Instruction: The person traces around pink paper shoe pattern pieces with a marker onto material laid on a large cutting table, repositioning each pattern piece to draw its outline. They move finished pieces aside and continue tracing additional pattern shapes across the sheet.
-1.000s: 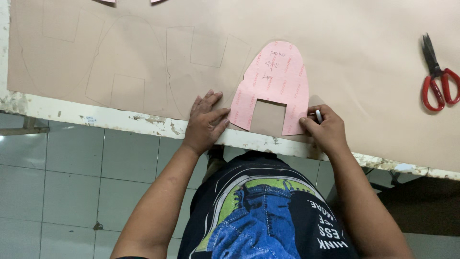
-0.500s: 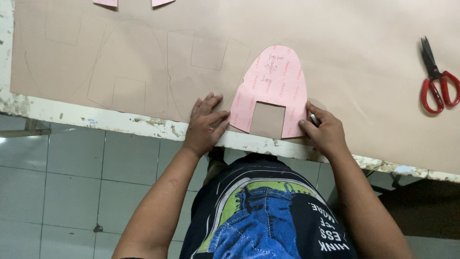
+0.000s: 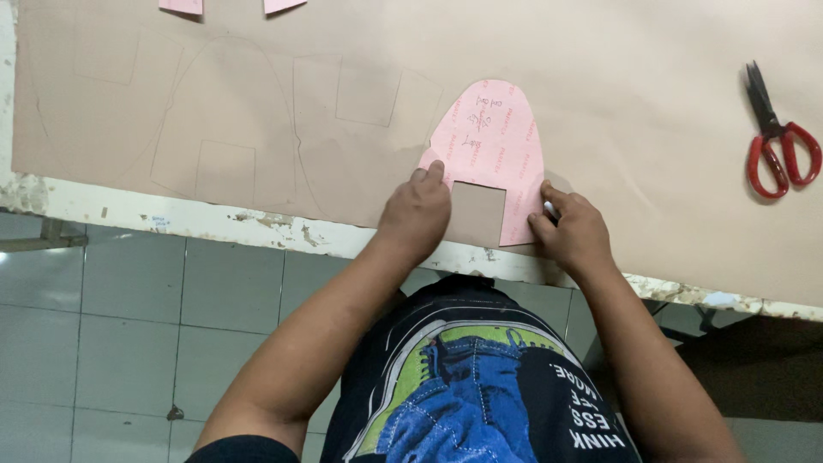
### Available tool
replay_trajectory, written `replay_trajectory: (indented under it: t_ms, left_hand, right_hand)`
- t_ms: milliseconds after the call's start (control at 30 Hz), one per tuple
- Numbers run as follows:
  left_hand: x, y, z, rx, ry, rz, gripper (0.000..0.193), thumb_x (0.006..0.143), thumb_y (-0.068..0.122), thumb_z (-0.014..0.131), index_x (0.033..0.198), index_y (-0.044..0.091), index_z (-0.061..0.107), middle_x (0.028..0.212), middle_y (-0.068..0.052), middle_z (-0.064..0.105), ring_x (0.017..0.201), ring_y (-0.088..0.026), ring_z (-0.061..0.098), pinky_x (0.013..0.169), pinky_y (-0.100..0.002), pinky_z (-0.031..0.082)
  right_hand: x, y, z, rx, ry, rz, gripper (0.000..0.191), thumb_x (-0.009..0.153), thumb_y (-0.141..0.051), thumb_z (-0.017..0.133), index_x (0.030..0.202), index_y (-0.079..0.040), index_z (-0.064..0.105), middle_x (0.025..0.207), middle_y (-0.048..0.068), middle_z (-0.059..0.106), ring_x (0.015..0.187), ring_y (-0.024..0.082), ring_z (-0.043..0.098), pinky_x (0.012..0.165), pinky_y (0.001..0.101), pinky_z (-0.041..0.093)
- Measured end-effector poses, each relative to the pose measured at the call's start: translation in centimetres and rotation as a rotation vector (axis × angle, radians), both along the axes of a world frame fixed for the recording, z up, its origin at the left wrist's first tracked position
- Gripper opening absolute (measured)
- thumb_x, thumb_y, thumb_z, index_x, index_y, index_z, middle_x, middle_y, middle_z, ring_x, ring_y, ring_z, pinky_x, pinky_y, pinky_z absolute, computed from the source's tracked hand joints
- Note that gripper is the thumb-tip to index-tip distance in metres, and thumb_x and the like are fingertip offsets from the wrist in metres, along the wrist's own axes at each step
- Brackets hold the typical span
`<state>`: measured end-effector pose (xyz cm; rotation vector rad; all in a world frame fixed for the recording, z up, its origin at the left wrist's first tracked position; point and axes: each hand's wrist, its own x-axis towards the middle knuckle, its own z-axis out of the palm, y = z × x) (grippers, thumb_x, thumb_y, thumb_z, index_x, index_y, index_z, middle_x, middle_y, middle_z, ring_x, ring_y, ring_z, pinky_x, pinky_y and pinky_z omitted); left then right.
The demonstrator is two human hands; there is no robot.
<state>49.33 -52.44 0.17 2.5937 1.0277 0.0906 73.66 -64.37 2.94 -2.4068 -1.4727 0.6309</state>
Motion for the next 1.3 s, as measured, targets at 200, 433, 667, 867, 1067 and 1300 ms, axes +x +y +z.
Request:
replay_trajectory:
  t_ms: [200,433,667,867,1067,1300]
  left_hand:
    - [6.1,-0.6,5.2,-0.293,0.249,0.099,0.084,0.086,0.048,0.069,0.157,0.024,0.030,0.164,-0.023,0.014,0.122,-0.043,0.043,0.100,-0.057,0.048]
    - [7.8,-1.2,8.4,-0.291,0.424,0.102,0.099,0.092,0.064,0.061,0.163,0.018,0.009,0.165,-0.031,-0.002,0.133,-0.047,0.030,0.101,-0.069,0.043]
    - [7.6,-2.5,5.0,-0.426,0.251,0.171,0.102,0.091,0.050,0.061,0.164,0.006,0.005,0.164,-0.022,0.004,0.148,-0.044,0.016,0.109,-0.072,0.027]
    - [7.3,-4.3,0.6,0.051,-0.107,0.238,0.075,0.099,0.045,0.050,0.161,0.008,0.025,0.163,-0.036,0.012,0.151,-0.048,0.022,0.124,-0.057,0.015]
    - [7.8,-4.0,-0.7,-0.141,-0.005,0.220,0.075,0.099,0.047,0.042,0.161,0.011,0.022,0.164,-0.035,0.005,0.150,-0.053,0.015,0.122,-0.062,0.010]
    - [7.9,-4.2,-1.9,-0.082,-0.102,0.193,0.074,0.102,0.047,0.039,0.162,0.007,0.020,0.163,-0.035,0.013,0.150,-0.053,0.019,0.122,-0.062,0.014]
  right_hand:
    - [-0.1,0.1,0.1,-0.017,-0.005,0.023,0.056,0.087,-0.029,0.075,0.138,-0.010,0.065,0.102,0.016,0.070,0.096,0.031,0.069,0.087,0.0412,0.054]
    - [0.2,3.0,3.0,0.205,0.002,0.145,0.033,0.092,-0.020,0.072,0.122,-0.005,0.073,0.125,0.018,0.058,0.107,0.030,0.064,0.089,0.0385,0.055]
    - [-6.1,9.4,6.8,0.219,0.400,0.309,0.021,0.097,-0.021,0.066,0.111,-0.010,0.075,0.099,0.010,0.066,0.092,0.025,0.068,0.081,0.0363,0.056]
    - [-12.8,12.3,5.6,-0.196,0.096,0.571,0.029,0.091,-0.038,0.064,0.112,-0.019,0.073,0.110,0.003,0.077,0.111,0.038,0.061,0.096,0.0709,0.038]
    - [-13.4,12.9,3.9,-0.247,0.057,0.759,0.032,0.092,-0.041,0.063,0.117,-0.023,0.072,0.109,0.008,0.075,0.113,0.045,0.060,0.110,0.0684,0.033]
    - [-13.5,13.0,3.8,-0.175,-0.040,0.840,0.028,0.086,-0.035,0.067,0.107,-0.019,0.074,0.106,0.005,0.075,0.105,0.036,0.064,0.113,0.0590,0.032]
